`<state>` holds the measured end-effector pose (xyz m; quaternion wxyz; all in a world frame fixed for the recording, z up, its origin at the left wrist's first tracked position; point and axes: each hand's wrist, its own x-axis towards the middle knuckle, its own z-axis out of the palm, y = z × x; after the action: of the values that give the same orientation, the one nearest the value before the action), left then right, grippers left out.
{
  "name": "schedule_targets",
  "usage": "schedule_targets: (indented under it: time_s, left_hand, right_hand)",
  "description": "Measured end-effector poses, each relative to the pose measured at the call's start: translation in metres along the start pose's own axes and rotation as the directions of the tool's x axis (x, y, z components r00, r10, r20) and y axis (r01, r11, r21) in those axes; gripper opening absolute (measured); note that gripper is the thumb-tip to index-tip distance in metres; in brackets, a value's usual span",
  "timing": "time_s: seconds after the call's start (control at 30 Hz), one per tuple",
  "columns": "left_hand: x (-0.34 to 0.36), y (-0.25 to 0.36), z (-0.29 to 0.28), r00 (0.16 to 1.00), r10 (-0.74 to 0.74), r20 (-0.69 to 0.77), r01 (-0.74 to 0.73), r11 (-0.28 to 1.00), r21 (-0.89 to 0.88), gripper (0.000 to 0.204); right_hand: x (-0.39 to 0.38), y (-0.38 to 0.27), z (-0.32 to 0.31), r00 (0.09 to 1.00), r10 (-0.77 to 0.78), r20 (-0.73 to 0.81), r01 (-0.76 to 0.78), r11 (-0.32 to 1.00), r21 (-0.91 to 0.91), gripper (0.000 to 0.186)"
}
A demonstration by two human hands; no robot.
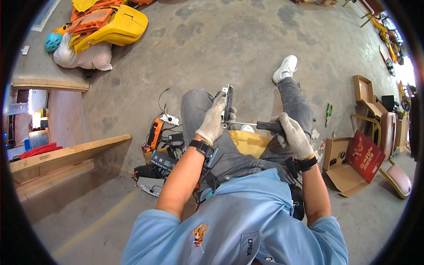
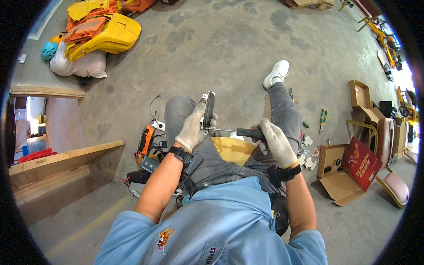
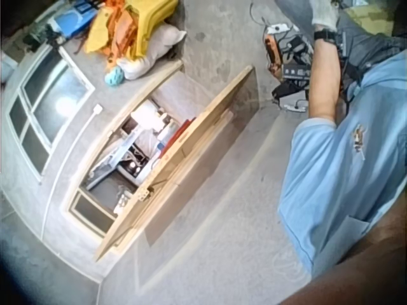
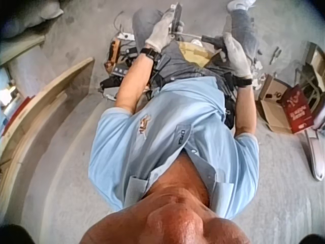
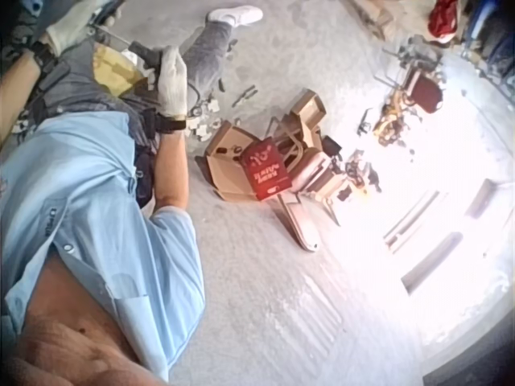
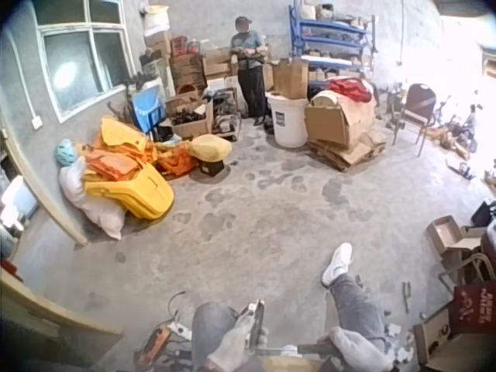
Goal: The recorder is using a screwdriver to disassemble and repair a motorcycle instrument cluster/dashboard while seated in a workshop.
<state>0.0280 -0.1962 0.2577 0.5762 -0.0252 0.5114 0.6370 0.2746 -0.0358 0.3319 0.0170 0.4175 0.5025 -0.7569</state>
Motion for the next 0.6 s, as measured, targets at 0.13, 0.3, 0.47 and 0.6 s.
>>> schedule_targets:
  time_s: [0.13,0.3,0.47,0.6]
  left_hand:
    - [0.004,-0.002,-0.002,1.000,-0.009,-0.006,0.009,1.000,-0.026,0.042]
    - [0.002,0.000,0.000,1.000,-0.026,-0.011,0.026,1.000,0.005,0.042]
    - [0.001,0.000,0.000,1.000,-0.012,-0.003,0.012,1.000,-0.004,0.041]
    - [0.002,0.000,0.002,1.000,-0.016,0.000,0.016,1.000,0.001,0.040]
  right_hand:
    - [0.004,0.015,0.007,0.978,-0.172,-0.122,0.170,0.985,-0.024,0.037]
    - [0.003,0.013,0.006,0.979,-0.175,-0.101,0.177,0.984,0.018,0.035]
    - [0.000,-0.008,-0.001,0.999,0.045,-0.002,-0.045,0.985,-0.164,0.036]
    - [0.004,0.008,0.000,0.991,-0.115,-0.061,0.104,0.981,-0.167,0.039]
